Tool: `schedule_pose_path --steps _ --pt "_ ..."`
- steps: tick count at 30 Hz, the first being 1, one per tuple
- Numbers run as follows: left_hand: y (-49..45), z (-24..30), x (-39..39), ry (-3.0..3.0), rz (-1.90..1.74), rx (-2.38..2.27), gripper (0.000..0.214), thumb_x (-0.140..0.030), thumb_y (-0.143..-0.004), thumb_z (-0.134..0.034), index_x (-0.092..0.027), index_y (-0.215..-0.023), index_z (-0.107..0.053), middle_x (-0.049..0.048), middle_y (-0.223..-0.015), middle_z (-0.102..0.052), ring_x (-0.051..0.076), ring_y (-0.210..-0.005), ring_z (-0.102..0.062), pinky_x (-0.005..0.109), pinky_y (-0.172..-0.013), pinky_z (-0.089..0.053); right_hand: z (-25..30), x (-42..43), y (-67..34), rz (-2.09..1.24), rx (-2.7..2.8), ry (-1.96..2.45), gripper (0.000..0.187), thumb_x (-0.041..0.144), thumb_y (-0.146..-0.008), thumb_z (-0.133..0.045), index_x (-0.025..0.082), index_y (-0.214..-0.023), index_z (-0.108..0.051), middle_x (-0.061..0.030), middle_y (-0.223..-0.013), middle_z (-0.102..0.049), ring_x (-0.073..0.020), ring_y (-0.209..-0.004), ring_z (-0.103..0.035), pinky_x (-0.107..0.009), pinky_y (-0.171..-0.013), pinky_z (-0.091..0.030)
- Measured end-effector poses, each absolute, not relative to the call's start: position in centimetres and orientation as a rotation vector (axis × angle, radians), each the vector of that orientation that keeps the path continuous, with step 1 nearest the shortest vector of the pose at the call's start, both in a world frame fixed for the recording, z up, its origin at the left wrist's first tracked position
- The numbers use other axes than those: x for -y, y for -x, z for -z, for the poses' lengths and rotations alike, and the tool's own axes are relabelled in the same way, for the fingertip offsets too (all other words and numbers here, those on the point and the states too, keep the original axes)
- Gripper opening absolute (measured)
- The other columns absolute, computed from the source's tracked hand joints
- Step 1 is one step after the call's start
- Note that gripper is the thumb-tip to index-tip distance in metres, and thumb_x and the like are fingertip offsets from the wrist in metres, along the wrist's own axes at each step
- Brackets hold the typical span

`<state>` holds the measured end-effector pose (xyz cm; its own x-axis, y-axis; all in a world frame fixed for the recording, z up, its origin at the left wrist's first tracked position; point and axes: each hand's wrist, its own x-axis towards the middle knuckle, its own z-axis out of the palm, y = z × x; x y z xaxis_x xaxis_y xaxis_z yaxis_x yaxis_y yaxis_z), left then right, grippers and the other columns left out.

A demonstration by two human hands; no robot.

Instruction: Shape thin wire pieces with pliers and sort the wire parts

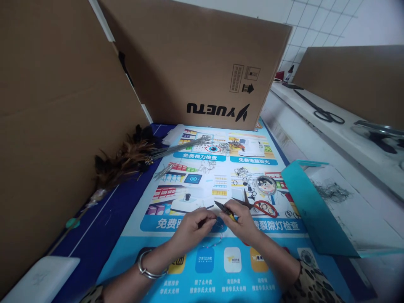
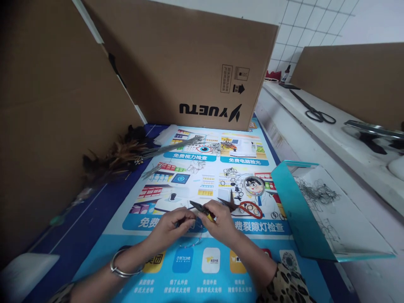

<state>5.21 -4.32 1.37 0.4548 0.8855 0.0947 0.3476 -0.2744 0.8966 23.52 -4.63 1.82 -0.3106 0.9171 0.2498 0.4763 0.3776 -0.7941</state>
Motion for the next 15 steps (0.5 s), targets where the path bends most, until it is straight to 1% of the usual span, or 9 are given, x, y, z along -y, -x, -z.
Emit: schedule_pose_path --steps 8,15 --pt "-5.2 -0.4 4.1 -1.72 -0.725 -1.054 0.015 -0.025 -0.08 -0.047 -0.015 -0.074 -0.057 -0.0003 -0.064 -0.053 0.01 -0.057 -0.044 0.021 -0.054 -0.035 -1.0 4.6 -23.5 -0.973 1.834 1.254 0.015 0.031 -0.081 -0.049 0.017 -0.076 -0.052 0.0004 -0.07 -0.05 -0.0112 -0.065 -0.046 -0.022 -0.06 -0.037" --pt "-5.2 -0.1 4.0 -1.559 -0.691 -0.975 0.015 -0.027 -0.081 -0.046 -0.015 -0.073 -0.05 -0.003 -0.061 -0.046 0.008 -0.054 -0.038 0.019 -0.05 -0.031 -0.5 4.7 -23.2 -1.163 1.688 1.218 0.016 0.033 -0.081 -0.05 0.017 -0.079 -0.053 0.0024 -0.067 -0.05 -0.0097 -0.061 -0.044 -0.02 -0.056 -0.036"
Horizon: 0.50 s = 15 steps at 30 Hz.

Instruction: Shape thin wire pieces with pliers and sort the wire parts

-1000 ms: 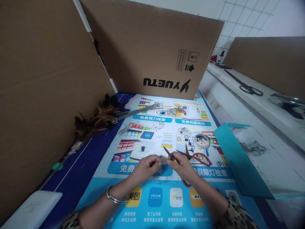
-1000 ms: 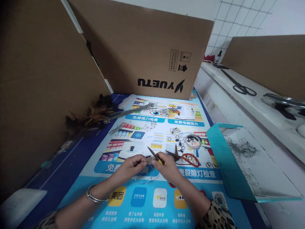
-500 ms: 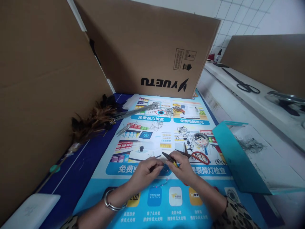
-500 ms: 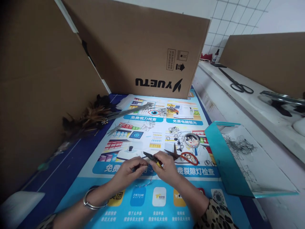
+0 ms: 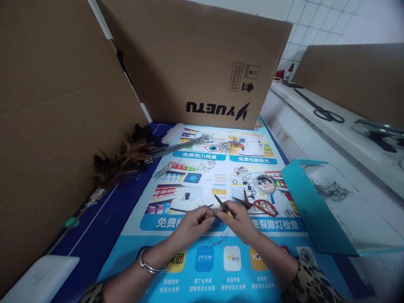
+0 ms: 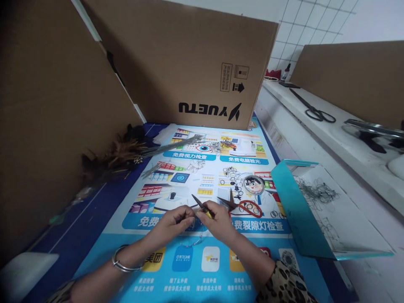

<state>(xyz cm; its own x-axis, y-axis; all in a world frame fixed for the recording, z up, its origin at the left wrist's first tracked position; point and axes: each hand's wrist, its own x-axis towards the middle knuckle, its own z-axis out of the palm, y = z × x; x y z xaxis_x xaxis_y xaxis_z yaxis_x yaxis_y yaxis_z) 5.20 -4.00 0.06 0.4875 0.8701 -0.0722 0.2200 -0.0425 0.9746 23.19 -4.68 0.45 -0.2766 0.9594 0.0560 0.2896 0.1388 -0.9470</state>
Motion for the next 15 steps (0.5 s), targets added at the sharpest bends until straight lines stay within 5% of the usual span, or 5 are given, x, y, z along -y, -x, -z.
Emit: schedule_pose_path --steps 15 --pt "-5.17 0.86 3.73 -1.516 -0.706 -0.93 0.008 -0.021 -0.079 -0.048 -0.015 -0.074 -0.046 -0.0031 -0.065 -0.045 0.008 -0.057 -0.037 0.018 -0.052 -0.031 0.05 4.54 -23.0 -1.287 1.621 1.209 0.016 0.032 -0.078 -0.055 0.016 -0.075 -0.055 0.0035 -0.063 -0.045 -0.0086 -0.059 -0.039 -0.019 -0.053 -0.032"
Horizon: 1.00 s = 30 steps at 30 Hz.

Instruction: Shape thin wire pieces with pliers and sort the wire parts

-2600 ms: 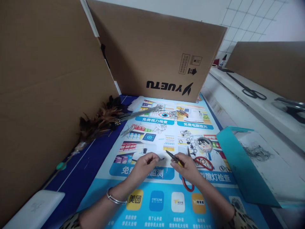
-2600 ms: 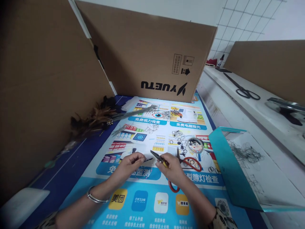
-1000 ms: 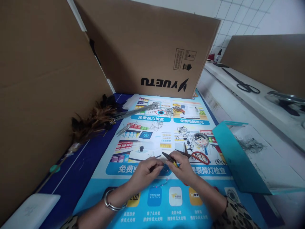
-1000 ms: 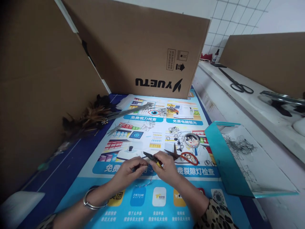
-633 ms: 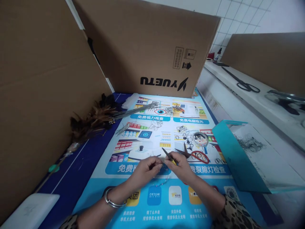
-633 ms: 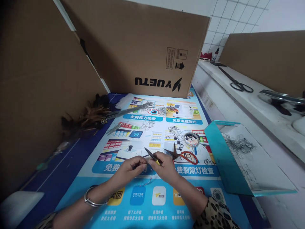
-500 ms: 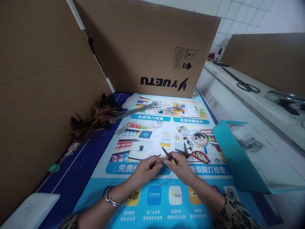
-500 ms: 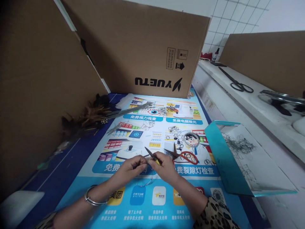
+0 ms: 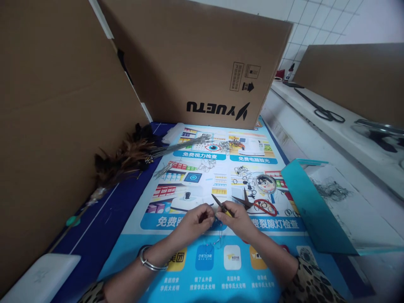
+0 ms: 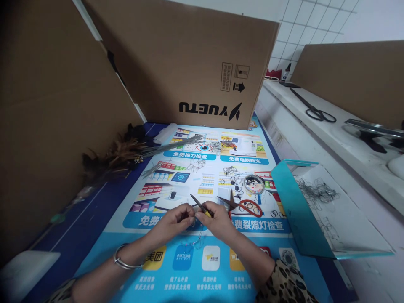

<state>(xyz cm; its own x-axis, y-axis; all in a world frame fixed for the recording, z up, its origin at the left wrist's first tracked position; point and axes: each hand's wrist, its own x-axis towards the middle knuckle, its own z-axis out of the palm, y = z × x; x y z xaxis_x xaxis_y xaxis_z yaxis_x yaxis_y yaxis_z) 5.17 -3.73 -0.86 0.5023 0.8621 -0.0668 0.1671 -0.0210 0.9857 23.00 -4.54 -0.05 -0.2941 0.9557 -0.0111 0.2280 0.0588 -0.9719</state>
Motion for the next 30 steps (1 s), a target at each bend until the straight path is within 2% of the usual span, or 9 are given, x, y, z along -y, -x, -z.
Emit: schedule_pose_path --steps 14,23,30 --pt "-5.13 1.07 3.68 -1.403 -0.684 -0.873 0.008 -0.018 -0.078 -0.049 -0.016 -0.073 -0.044 -0.0051 -0.061 -0.042 0.006 -0.052 -0.035 0.017 -0.048 -0.028 -0.62 4.53 -22.95 -1.548 1.43 1.134 0.02 0.035 -0.076 -0.058 0.015 -0.076 -0.055 0.0033 -0.06 -0.048 -0.0087 -0.054 -0.043 -0.021 -0.051 -0.036" --pt "-5.23 1.03 3.76 -1.307 -0.674 -0.855 0.013 -0.023 -0.079 -0.05 -0.017 -0.072 -0.041 -0.0048 -0.062 -0.042 0.006 -0.048 -0.038 0.017 -0.045 -0.033 -0.3 4.63 -23.08 -1.461 1.562 1.169 0.021 0.036 -0.076 -0.058 0.015 -0.078 -0.057 0.0032 -0.06 -0.047 -0.0095 -0.056 -0.044 -0.021 -0.051 -0.034" --pt "-5.1 0.76 3.73 -1.311 -0.647 -0.853 0.017 -0.031 -0.081 -0.05 -0.016 -0.074 -0.043 -0.002 -0.068 -0.05 0.006 -0.046 -0.045 0.018 -0.044 -0.036 0.01 4.58 -23.15 -1.439 1.579 1.177 0.021 0.037 -0.077 -0.056 0.016 -0.08 -0.056 0.0033 -0.062 -0.045 -0.009 -0.055 -0.041 -0.02 -0.05 -0.032"
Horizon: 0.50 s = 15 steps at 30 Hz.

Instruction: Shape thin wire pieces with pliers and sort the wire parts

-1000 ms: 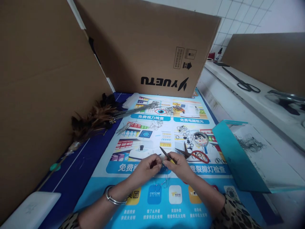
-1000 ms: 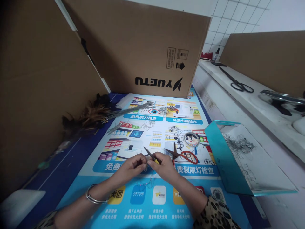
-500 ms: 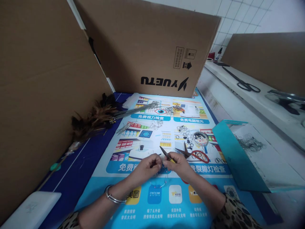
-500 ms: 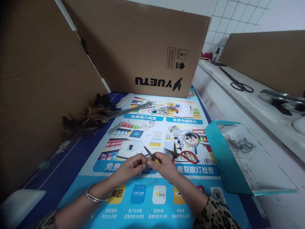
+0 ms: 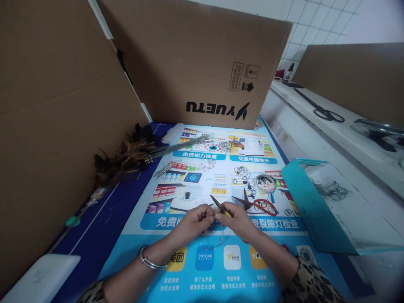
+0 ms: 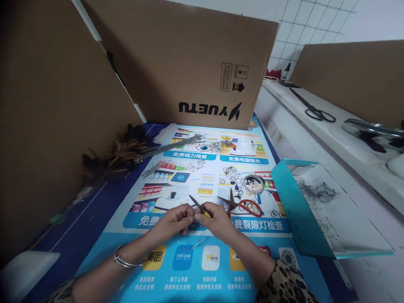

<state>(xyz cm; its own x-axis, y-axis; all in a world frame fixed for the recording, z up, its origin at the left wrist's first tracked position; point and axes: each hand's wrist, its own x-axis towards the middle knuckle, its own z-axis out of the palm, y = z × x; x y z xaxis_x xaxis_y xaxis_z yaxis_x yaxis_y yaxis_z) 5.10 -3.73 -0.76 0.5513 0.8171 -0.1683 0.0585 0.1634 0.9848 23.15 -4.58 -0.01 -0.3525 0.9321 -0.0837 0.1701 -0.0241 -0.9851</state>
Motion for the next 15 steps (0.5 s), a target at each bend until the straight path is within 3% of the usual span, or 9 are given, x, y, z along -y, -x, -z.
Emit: schedule_pose_path --steps 6,15 --pt "-5.09 0.55 3.9 -1.289 -0.589 -0.835 0.02 -0.036 -0.084 -0.045 -0.017 -0.08 -0.044 0.0003 -0.065 -0.057 0.007 -0.045 -0.047 0.018 -0.044 -0.036 -0.12 4.61 -23.2 -1.286 1.667 1.218 0.018 0.034 -0.078 -0.055 0.016 -0.076 -0.055 0.0027 -0.065 -0.045 -0.0095 -0.059 -0.039 -0.02 -0.053 -0.031" --pt "-4.95 0.15 3.7 -1.241 -0.703 -0.842 0.021 -0.036 -0.084 -0.046 -0.017 -0.078 -0.043 -0.0013 -0.067 -0.055 0.006 -0.048 -0.047 0.018 -0.046 -0.036 -0.69 4.53 -23.24 -1.416 1.608 1.181 0.019 0.034 -0.076 -0.058 0.016 -0.081 -0.054 0.0021 -0.068 -0.047 -0.0095 -0.061 -0.041 -0.021 -0.055 -0.035"
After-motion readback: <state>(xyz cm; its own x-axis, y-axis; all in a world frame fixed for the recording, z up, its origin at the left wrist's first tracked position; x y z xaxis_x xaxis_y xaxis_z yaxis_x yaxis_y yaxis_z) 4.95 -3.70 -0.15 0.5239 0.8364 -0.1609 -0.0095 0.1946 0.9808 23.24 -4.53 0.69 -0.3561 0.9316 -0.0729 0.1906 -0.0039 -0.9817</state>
